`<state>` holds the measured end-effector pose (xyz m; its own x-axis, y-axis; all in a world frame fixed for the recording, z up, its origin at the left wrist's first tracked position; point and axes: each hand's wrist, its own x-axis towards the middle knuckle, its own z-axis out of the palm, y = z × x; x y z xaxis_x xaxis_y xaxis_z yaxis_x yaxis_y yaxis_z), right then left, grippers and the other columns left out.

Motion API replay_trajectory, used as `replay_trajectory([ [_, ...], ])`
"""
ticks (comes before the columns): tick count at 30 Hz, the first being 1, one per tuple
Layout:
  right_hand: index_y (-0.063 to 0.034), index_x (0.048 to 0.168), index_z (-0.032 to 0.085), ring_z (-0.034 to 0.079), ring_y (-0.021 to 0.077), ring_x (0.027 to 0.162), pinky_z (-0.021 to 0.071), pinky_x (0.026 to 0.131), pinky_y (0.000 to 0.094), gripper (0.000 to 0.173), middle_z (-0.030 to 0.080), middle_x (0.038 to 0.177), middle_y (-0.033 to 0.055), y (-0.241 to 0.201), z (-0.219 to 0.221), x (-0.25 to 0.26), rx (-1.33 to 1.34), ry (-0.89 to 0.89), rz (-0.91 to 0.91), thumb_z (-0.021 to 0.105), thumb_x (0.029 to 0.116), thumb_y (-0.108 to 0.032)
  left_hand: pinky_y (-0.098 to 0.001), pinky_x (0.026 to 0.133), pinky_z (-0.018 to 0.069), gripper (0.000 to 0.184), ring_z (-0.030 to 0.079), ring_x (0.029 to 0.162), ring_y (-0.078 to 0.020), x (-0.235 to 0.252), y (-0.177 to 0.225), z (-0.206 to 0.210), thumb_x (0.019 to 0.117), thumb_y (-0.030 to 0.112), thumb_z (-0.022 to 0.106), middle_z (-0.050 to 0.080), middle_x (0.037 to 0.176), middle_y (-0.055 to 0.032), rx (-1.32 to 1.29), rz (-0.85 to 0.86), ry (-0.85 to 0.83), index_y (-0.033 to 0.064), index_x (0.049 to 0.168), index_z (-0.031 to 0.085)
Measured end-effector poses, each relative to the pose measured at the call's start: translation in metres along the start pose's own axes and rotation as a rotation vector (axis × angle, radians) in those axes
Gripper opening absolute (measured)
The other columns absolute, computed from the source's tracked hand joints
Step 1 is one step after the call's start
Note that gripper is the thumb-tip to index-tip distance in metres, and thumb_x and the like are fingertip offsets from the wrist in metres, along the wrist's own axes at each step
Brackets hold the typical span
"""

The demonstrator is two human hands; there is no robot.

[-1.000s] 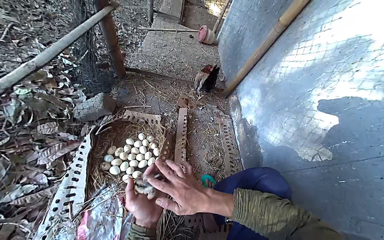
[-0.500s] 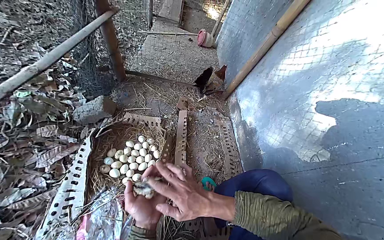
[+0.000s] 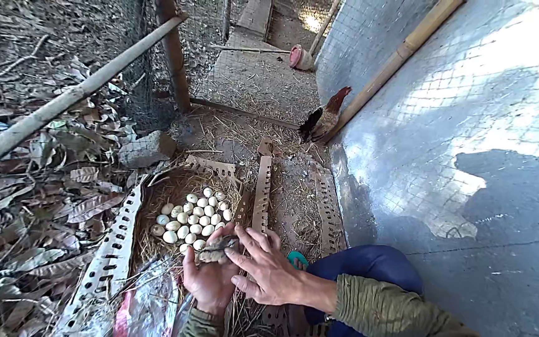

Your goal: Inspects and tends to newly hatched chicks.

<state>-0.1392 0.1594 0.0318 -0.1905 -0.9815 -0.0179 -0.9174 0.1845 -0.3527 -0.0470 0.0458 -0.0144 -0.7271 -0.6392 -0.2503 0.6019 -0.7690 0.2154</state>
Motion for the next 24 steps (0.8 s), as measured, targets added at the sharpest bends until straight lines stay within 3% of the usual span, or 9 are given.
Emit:
replay_trajectory([
  [4,-0.0162,0.153,0.050,0.031,0.0338,0.153,0.0217,0.115,0.0687,0.063,0.035,0.165,0.0140,-0.003,-0.005,0.001,-0.048,0.093,0.015,0.037,0.1045,-0.054,-0.0408,0.085,0.0602,0.087,0.072,0.109,-0.0236,-0.003,-0.001,0.003,0.1005,0.066,0.004,0.075,0.116,-0.0112,0.041,-0.022,0.005,0.0121,0.112,0.072],
  [7,-0.0195,0.157,0.044,0.032,0.0339,0.152,0.0234,0.114,0.0686,0.063,0.034,0.166,0.0132,-0.005,-0.003,0.003,-0.059,0.126,-0.015,0.034,0.1049,-0.054,-0.0398,0.087,0.0605,0.079,0.072,0.104,-0.0197,-0.009,-0.005,0.007,0.1037,0.058,0.006,0.074,0.112,-0.0100,0.061,-0.001,0.028,0.0092,0.117,0.067],
  [10,-0.0214,0.159,0.040,0.025,0.0342,0.155,0.0188,0.115,0.0716,0.063,0.028,0.169,0.0122,-0.007,-0.001,0.003,-0.055,0.024,-0.003,0.033,0.1058,-0.054,-0.0393,0.089,0.0601,0.077,0.072,0.105,-0.0196,-0.011,-0.008,0.004,0.1040,0.058,0.009,0.074,0.112,-0.0100,0.066,-0.014,0.005,0.0089,0.117,0.067],
  [16,-0.0209,0.159,0.041,0.021,0.0338,0.156,0.0144,0.117,0.0707,0.064,0.027,0.169,0.0123,-0.004,-0.002,0.001,-0.019,-0.033,0.043,0.032,0.1059,-0.056,-0.0428,0.094,0.0574,0.085,0.069,0.115,-0.0250,-0.006,-0.002,-0.004,0.1017,0.064,0.005,0.073,0.119,-0.0129,0.033,0.005,-0.028,0.0081,0.117,0.068],
  [20,-0.0185,0.158,0.042,0.021,0.0341,0.157,0.0153,0.117,0.0713,0.066,0.026,0.169,0.0119,-0.003,-0.003,0.000,-0.031,-0.040,0.063,0.034,0.1055,-0.057,-0.0428,0.094,0.0575,0.090,0.070,0.112,-0.0267,-0.005,0.000,-0.004,0.1002,0.066,0.003,0.074,0.117,-0.0135,0.030,0.012,-0.033,0.0094,0.114,0.071],
  [24,-0.0162,0.151,0.053,0.027,0.0357,0.154,0.0191,0.115,0.0708,0.065,0.031,0.167,0.0134,0.000,-0.005,-0.001,-0.058,0.036,0.076,0.032,0.1058,-0.058,-0.0428,0.092,0.0583,0.088,0.070,0.112,-0.0298,-0.006,0.000,-0.006,0.1005,0.068,0.007,0.073,0.120,-0.0167,-0.007,0.016,-0.040,0.0084,0.116,0.070],
])
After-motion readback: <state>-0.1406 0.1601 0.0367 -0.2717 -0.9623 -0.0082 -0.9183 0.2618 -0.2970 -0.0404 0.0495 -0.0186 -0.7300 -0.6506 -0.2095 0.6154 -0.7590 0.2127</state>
